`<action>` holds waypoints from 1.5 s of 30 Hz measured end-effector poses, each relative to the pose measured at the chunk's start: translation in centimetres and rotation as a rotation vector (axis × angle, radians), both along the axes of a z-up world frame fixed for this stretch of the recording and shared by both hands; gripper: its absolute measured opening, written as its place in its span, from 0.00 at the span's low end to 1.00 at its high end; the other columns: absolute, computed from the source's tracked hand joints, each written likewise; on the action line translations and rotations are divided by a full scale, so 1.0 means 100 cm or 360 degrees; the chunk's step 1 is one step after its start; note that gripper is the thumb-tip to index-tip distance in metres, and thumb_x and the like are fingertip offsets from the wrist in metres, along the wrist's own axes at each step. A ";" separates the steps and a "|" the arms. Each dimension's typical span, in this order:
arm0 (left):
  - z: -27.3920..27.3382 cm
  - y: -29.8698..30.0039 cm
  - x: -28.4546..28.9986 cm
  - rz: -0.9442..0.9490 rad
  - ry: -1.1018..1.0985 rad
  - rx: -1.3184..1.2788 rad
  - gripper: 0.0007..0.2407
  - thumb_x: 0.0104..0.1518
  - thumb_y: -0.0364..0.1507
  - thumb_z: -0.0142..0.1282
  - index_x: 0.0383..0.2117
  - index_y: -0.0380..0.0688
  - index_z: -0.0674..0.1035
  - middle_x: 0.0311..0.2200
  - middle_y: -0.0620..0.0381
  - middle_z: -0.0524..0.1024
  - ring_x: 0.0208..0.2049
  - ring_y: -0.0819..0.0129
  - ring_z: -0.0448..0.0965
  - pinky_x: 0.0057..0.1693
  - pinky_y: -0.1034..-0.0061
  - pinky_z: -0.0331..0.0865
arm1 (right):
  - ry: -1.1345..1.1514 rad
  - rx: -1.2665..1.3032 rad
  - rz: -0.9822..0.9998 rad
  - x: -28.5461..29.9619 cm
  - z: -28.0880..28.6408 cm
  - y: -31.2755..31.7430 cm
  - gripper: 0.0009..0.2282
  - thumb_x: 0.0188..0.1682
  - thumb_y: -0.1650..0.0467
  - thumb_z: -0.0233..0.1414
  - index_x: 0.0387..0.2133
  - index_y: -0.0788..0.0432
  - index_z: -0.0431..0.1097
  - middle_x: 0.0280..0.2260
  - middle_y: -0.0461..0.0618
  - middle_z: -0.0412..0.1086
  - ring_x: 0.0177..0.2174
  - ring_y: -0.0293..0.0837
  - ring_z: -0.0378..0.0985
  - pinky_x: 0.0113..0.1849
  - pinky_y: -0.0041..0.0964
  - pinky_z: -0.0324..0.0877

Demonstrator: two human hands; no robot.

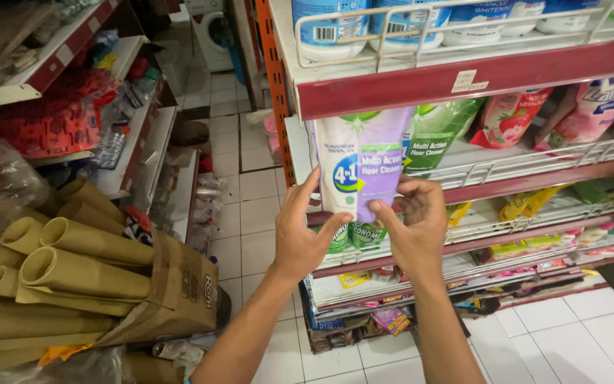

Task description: The person picks up packaged cleaning products from a cardboard box on the floor, wipes them with a cloth, scans them with a handheld barcode scanner, and places them on a nearby shelf. The person repeats this process for multiple items including Dettol and Klin packages.

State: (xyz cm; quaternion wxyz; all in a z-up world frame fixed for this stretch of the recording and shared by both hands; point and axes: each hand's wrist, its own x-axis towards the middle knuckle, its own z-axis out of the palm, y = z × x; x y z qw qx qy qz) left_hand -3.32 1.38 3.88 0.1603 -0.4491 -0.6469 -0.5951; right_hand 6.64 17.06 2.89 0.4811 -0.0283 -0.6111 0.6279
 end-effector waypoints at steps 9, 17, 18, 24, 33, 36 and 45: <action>0.009 0.009 -0.007 0.0067 0.0180 0.0103 0.31 0.55 0.32 0.70 0.63 0.32 0.69 0.51 0.42 0.77 0.52 0.54 0.79 0.58 0.66 0.72 | 0.0190 0.0258 -0.0012 -0.020 -0.006 0.004 0.14 0.48 0.83 0.60 0.38 0.62 0.61 0.54 0.62 0.68 0.52 0.43 0.74 0.55 0.37 0.70; 0.011 0.015 -0.014 0.0142 0.0128 0.0086 0.30 0.56 0.30 0.68 0.64 0.34 0.68 0.52 0.41 0.76 0.54 0.53 0.79 0.59 0.65 0.72 | 0.0066 0.0358 -0.0132 -0.031 0.008 0.005 0.11 0.47 0.80 0.62 0.36 0.63 0.65 0.53 0.59 0.70 0.50 0.41 0.75 0.53 0.36 0.71; 0.011 0.016 -0.015 0.0162 0.0107 0.0071 0.30 0.55 0.30 0.68 0.64 0.34 0.68 0.53 0.40 0.76 0.55 0.52 0.79 0.59 0.65 0.72 | 0.0025 0.0365 -0.0167 -0.032 0.010 0.004 0.11 0.46 0.79 0.63 0.35 0.62 0.66 0.53 0.58 0.71 0.49 0.41 0.75 0.52 0.35 0.72; 0.002 0.024 -0.024 0.0144 -0.0009 0.0189 0.28 0.54 0.29 0.69 0.60 0.36 0.69 0.56 0.40 0.75 0.58 0.51 0.78 0.62 0.65 0.71 | -0.0237 0.0939 -0.0794 -0.035 0.012 0.004 0.13 0.42 0.70 0.68 0.29 0.60 0.69 0.48 0.59 0.76 0.46 0.52 0.77 0.48 0.45 0.68; 0.009 0.033 -0.029 0.0360 0.0223 0.0101 0.11 0.50 0.25 0.69 0.36 0.42 0.77 0.54 0.45 0.77 0.40 0.56 0.80 0.51 0.63 0.72 | -0.0347 0.0944 -0.0896 -0.054 0.008 0.011 0.14 0.44 0.66 0.68 0.31 0.58 0.69 0.45 0.54 0.77 0.44 0.50 0.78 0.49 0.46 0.58; 0.012 0.036 -0.029 0.0402 0.0244 0.0081 0.11 0.50 0.25 0.69 0.34 0.42 0.77 0.53 0.46 0.78 0.39 0.57 0.80 0.51 0.63 0.71 | -0.0499 0.0911 -0.0891 -0.055 0.010 0.014 0.13 0.44 0.65 0.68 0.30 0.58 0.70 0.40 0.51 0.78 0.38 0.50 0.77 0.49 0.46 0.56; 0.009 0.041 -0.038 0.0356 0.0019 0.0012 0.09 0.52 0.26 0.66 0.34 0.44 0.77 0.55 0.42 0.76 0.43 0.51 0.83 0.51 0.64 0.74 | -0.0440 0.1038 -0.0928 -0.062 0.009 0.019 0.14 0.45 0.64 0.66 0.34 0.59 0.70 0.40 0.48 0.77 0.38 0.50 0.75 0.48 0.49 0.57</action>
